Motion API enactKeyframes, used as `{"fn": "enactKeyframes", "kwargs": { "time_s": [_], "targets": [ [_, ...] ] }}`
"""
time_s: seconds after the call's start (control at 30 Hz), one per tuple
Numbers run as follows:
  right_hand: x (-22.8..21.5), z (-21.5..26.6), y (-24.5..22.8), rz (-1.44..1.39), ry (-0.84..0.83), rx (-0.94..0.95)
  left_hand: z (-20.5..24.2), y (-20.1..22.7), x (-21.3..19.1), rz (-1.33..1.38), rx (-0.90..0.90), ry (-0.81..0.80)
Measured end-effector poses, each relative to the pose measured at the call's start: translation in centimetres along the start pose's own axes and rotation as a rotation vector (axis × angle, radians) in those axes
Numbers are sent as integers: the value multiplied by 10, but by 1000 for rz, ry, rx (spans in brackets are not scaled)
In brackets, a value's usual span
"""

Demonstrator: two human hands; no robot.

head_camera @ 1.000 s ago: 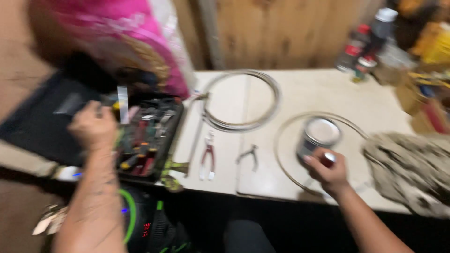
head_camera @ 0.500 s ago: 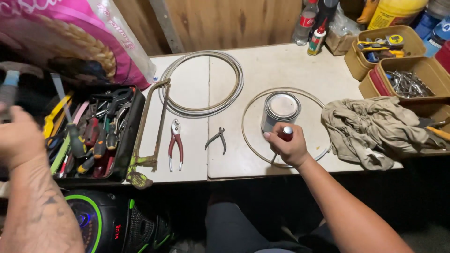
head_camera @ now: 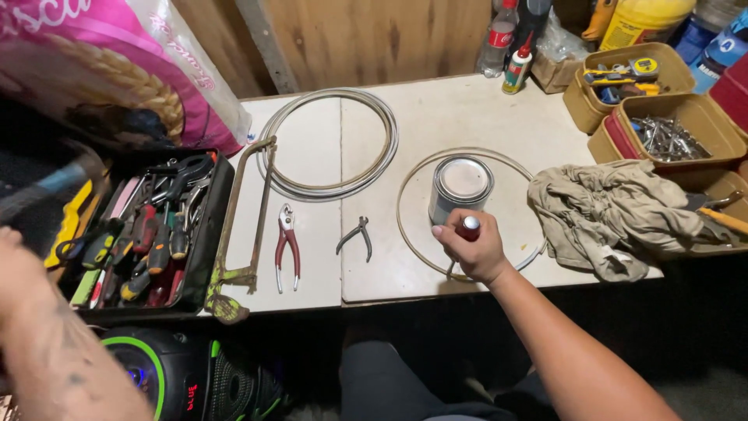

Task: The person holds a circular metal ring and uses pliers to bend and shape it. They then use a hammer to tap the ring while it rests on a can, and use a screwdriver to pry or adjust a section of the ring.

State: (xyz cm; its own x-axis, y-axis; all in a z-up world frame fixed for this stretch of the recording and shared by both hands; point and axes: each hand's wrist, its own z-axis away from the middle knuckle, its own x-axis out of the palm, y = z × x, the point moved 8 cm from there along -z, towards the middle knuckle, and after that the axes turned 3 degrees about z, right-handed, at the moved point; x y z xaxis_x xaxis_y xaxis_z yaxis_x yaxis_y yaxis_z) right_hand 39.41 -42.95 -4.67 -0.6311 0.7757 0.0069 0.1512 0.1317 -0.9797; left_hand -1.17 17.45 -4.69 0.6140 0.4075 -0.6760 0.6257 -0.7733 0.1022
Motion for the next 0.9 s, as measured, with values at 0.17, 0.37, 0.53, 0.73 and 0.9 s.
{"fn": "enactKeyframes", "kwargs": {
  "time_s": [0.17,0.37,0.53,0.73,0.9],
  "targets": [
    [-4,0,-1,121,26,-19,38,218,-85,1141,-955,-85],
    [-5,-8,5,39,25,-80,146,315,23,910,-684,-494],
    [-4,-5,8,194,31,-82,121,452,-66,833,-396,-634],
    [-6,-7,4,411,82,-148,50,549,-229,877,335,-223],
    [-4,-4,4,212,33,-137,57,550,-243,856,341,-188]
  ]
}}
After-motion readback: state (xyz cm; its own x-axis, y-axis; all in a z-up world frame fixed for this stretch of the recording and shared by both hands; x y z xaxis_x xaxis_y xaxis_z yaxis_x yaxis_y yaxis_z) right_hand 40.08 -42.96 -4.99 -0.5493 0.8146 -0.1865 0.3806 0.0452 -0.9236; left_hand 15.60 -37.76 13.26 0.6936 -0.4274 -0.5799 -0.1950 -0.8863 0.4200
